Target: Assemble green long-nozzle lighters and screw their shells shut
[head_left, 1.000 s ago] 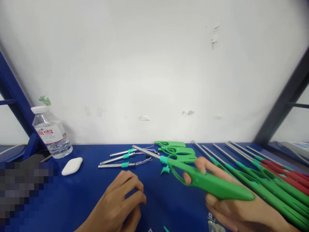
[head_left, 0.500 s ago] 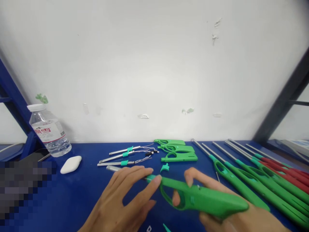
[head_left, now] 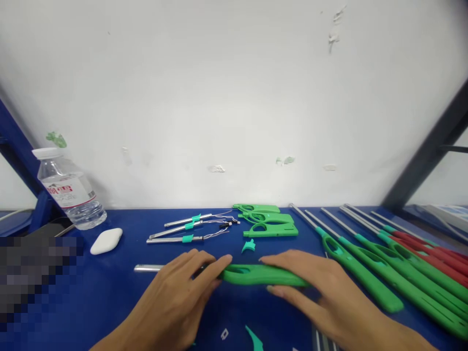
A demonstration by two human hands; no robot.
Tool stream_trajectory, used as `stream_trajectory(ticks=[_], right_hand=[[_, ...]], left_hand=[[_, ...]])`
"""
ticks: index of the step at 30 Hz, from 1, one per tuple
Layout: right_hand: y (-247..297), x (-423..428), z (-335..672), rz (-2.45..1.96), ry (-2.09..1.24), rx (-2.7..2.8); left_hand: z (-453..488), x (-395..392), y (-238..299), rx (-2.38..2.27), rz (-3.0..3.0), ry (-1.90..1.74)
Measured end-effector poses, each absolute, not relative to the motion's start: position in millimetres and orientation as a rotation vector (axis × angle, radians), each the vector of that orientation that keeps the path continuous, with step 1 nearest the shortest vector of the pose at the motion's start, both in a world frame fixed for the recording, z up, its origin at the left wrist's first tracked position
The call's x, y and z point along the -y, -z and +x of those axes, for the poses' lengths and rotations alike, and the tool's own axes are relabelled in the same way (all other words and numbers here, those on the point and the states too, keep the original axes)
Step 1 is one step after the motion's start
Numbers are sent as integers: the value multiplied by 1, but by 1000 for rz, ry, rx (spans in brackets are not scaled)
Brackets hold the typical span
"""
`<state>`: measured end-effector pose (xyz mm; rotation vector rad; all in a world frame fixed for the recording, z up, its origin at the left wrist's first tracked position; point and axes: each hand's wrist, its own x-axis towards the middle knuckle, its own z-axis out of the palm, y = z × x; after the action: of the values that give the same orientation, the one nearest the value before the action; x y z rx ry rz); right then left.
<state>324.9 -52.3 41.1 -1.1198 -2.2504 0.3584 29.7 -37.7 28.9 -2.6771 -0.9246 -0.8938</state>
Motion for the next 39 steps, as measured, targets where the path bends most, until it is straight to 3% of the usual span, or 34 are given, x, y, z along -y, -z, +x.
stream_trajectory(ticks=[5,12,22,28,35,39], right_hand=[[-36,62,318,-990,-73,2379],[-43,68,309,-1083,-133,2369],[-63,37,342,-1338,-158,2086],[-77,16,386,-1761,-75,2306],[-70,26,420,-1935,-478,2518],[-67,32,411,-1885,-325,2536]], left_hand=[[36,47,-36,923,-2738,798],[39,49,-39,911,-2799,881],[26,30,-31,1751,-2804,636],[30,35,-22,1669,-2819,593],[29,33,-19,1549,-2746,621],[30,35,-20,1480,-2770,623]])
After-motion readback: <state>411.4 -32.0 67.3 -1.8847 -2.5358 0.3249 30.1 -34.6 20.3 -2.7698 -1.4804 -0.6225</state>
